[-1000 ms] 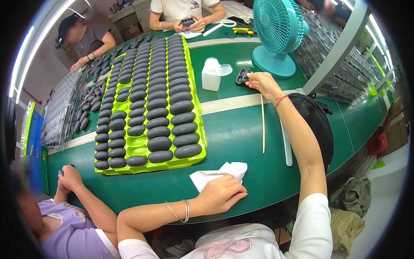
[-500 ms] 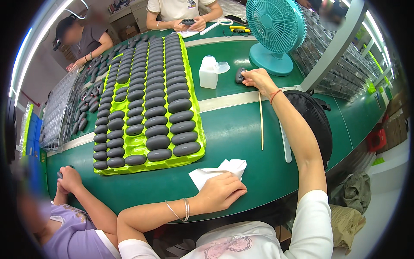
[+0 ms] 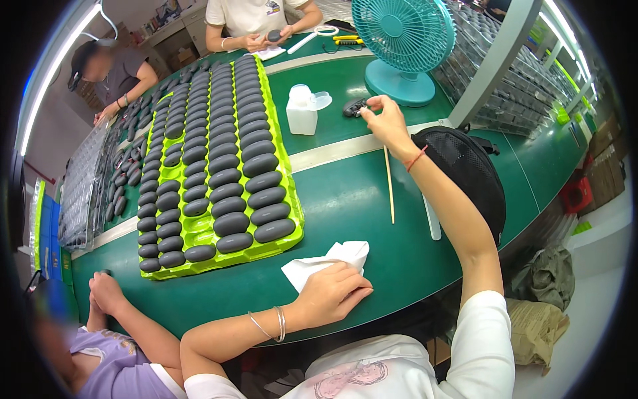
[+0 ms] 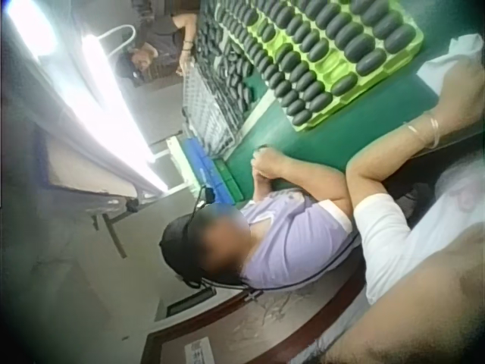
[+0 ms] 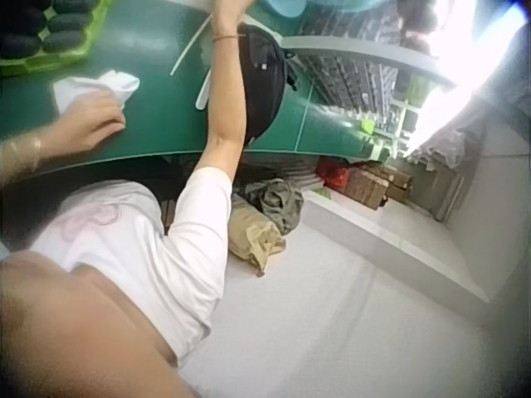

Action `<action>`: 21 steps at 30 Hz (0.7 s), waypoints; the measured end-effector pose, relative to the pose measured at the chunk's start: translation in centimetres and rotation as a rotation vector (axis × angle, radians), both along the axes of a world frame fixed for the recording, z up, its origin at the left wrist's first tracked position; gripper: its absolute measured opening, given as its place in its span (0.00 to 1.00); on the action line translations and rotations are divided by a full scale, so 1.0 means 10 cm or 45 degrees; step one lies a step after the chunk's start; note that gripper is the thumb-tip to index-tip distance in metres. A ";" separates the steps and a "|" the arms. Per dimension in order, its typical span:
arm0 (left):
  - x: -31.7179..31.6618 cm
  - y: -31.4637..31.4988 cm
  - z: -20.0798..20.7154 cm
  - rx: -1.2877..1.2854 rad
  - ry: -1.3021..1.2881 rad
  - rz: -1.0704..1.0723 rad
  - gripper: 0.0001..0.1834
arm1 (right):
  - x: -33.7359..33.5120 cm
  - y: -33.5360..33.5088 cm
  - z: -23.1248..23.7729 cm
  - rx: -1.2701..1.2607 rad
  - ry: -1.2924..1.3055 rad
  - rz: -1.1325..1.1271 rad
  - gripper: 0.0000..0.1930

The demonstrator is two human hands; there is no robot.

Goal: The person assembles small gray electronic cases by opening them, inserting internal battery modules, and closing the lids. They wipe the exterior of the cases with a white cloth and place the finished units into a green tray. The process is repeated for multiple units.

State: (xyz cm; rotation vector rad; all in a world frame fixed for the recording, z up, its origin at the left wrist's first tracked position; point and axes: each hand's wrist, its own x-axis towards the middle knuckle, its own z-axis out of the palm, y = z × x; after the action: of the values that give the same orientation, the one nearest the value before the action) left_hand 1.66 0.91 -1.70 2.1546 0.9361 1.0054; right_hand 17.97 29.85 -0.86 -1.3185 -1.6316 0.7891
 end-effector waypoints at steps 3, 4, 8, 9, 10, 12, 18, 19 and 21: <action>0.00 0.00 0.00 -0.009 0.002 -0.001 0.04 | -0.04 -0.39 0.02 0.080 0.113 0.168 0.11; 0.01 0.00 0.00 -0.012 0.012 0.003 0.04 | -0.11 -0.63 0.12 -0.022 0.144 0.194 0.09; 0.07 0.02 0.02 -0.022 0.040 -0.020 0.04 | -0.25 -1.45 0.15 -0.187 0.153 0.520 0.09; 0.09 0.04 0.02 -0.026 0.044 -0.036 0.04 | -0.27 -1.55 0.02 0.050 0.175 0.646 0.09; 0.08 0.05 0.05 -0.049 0.057 -0.049 0.04 | -0.25 -1.65 0.03 -0.037 0.100 0.819 0.06; 0.06 0.03 0.06 -0.068 -0.013 -0.041 0.05 | -0.29 -1.76 -0.04 0.194 -0.158 0.894 0.05; -0.27 0.21 0.57 0.218 0.015 0.354 0.14 | -0.29 -1.79 -0.08 0.406 -0.260 0.982 0.04; -0.39 0.28 0.64 0.259 0.095 0.460 0.14 | -0.26 -1.80 -0.09 0.366 -0.156 0.972 0.03; -0.72 0.41 0.69 0.316 0.153 0.738 0.11 | -0.25 -1.79 -0.04 0.250 -0.209 0.973 0.04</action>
State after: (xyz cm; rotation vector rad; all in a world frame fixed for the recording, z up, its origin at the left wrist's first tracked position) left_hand -5.51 4.99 5.16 2.2061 1.6279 1.3262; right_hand 15.50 11.96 -1.25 -0.6096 -2.3186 0.9339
